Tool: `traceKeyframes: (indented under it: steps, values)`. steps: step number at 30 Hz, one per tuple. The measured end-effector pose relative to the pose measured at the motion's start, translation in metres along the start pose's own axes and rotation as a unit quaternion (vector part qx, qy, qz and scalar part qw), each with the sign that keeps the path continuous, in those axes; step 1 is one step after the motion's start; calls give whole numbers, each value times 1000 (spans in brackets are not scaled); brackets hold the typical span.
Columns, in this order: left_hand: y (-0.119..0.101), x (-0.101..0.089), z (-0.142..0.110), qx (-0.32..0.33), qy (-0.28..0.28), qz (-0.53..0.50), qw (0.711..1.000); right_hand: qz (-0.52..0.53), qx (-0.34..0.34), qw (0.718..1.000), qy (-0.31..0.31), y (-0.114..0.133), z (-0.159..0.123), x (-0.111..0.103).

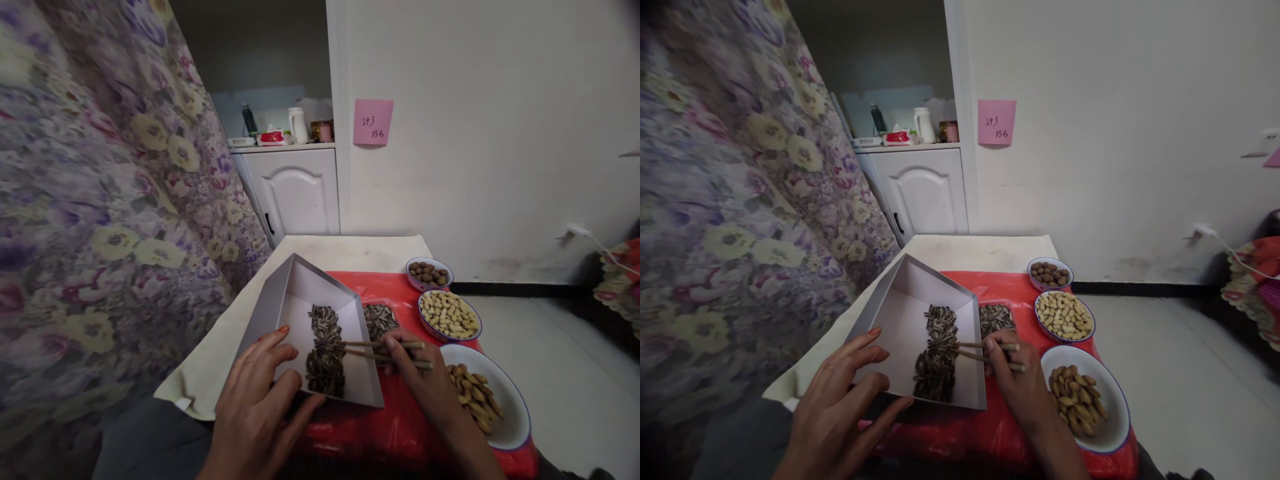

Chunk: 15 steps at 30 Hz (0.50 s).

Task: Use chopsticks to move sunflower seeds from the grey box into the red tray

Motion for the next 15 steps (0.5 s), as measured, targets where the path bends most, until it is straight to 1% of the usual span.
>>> traceKeyframes:
  steps: [6, 9, 12, 15]
  values:
    - [-1, 0, 1, -1, -1, -1, 1000, 5, 2, 1000, -14, 3, -1, -5]
    - [-1, 0, 1, -4, -6, 1, 1000, 9, 4, 999, -30, 4, -3, -12]
    - [0, 1, 0, -5, -8, 3, 1000, 14, 12, 997, -76, 3, -7, -25]
    - [0, 1, -1, -1, -6, 4, 1000, 15, 20, 988, -149, -1, -10, -41]
Point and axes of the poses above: each hand's wrist, its own z-axis towards the middle knuckle, its own x-axis out of the palm, y = z × x, the point moved 1 cm from there along z, towards the middle knuckle, and after that the axes turned 6 degrees about x, right-handed, at the moved point
